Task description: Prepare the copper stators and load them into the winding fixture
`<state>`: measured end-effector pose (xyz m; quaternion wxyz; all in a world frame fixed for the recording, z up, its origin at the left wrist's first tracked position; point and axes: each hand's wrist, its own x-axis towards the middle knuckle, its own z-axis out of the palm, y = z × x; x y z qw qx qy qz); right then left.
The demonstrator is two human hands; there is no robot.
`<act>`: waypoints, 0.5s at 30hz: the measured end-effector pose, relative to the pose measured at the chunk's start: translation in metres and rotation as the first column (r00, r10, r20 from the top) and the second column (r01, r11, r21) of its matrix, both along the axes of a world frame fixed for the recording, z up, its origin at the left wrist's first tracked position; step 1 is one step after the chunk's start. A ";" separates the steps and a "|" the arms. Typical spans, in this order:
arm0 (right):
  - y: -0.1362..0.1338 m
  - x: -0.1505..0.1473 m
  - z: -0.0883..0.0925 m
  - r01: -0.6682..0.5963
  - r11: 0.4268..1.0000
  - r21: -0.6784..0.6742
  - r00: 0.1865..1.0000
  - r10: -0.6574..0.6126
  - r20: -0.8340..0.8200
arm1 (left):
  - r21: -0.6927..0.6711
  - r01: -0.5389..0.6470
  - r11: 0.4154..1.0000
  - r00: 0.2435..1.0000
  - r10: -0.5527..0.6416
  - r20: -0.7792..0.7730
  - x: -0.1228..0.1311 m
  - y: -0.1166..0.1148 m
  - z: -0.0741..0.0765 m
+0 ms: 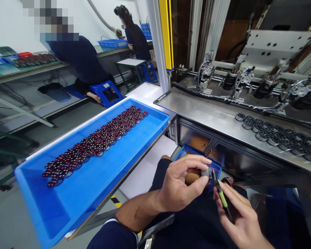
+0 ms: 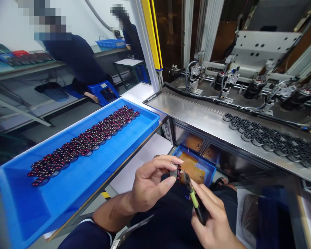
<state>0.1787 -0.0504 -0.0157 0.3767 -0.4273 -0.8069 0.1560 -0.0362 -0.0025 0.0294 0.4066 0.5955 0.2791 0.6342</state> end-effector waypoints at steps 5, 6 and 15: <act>0.004 -0.009 0.014 -0.078 0.996 -0.053 0.996 0.075 -0.049 | 0.022 0.004 1.000 1.000 -0.004 -0.018 -0.001 0.000 -0.001; 0.005 -0.011 0.016 -0.089 0.994 -0.065 0.995 0.085 -0.055 | 0.031 0.001 1.000 1.000 0.000 -0.030 -0.002 0.000 -0.001; 0.000 -0.007 0.009 -0.012 0.999 0.031 0.999 0.014 -0.039 | 0.072 0.002 0.997 0.993 0.007 -0.120 -0.004 0.000 0.001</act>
